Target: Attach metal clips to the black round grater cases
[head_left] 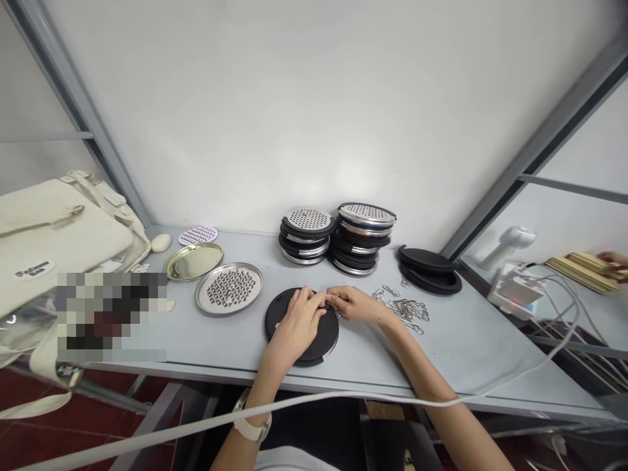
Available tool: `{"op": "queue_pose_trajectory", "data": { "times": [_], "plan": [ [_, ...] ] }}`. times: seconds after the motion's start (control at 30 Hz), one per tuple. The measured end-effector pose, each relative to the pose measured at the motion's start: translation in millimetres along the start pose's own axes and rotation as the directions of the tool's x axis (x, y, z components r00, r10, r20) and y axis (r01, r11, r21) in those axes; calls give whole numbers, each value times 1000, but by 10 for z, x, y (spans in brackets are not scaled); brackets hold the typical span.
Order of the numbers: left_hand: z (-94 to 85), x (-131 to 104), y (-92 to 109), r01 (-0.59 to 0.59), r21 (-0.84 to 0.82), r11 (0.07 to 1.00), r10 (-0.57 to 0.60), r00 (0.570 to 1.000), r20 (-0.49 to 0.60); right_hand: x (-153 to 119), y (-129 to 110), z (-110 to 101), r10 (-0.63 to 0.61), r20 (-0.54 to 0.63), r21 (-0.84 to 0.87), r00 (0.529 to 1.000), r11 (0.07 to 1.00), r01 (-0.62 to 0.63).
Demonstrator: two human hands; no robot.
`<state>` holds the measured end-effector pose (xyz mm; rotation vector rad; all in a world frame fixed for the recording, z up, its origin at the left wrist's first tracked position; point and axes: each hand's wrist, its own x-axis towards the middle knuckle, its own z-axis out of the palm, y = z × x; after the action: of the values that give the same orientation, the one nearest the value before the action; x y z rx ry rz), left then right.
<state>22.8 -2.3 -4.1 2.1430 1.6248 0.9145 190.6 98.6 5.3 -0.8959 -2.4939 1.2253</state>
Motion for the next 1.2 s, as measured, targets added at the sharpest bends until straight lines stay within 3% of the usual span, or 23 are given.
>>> {"op": "queue_pose_trajectory", "data": {
  "times": [0.67,1.2],
  "plan": [
    [-18,-23,34,32,-52,998,-33,999,-19,-37,-43,-77,-12,46,-69,999,997,15],
    [-7,-32,25,13,-55,998,-14,999,-28,-76,-60,-116,31,133,-12,991,999,-30]
  ]
}}
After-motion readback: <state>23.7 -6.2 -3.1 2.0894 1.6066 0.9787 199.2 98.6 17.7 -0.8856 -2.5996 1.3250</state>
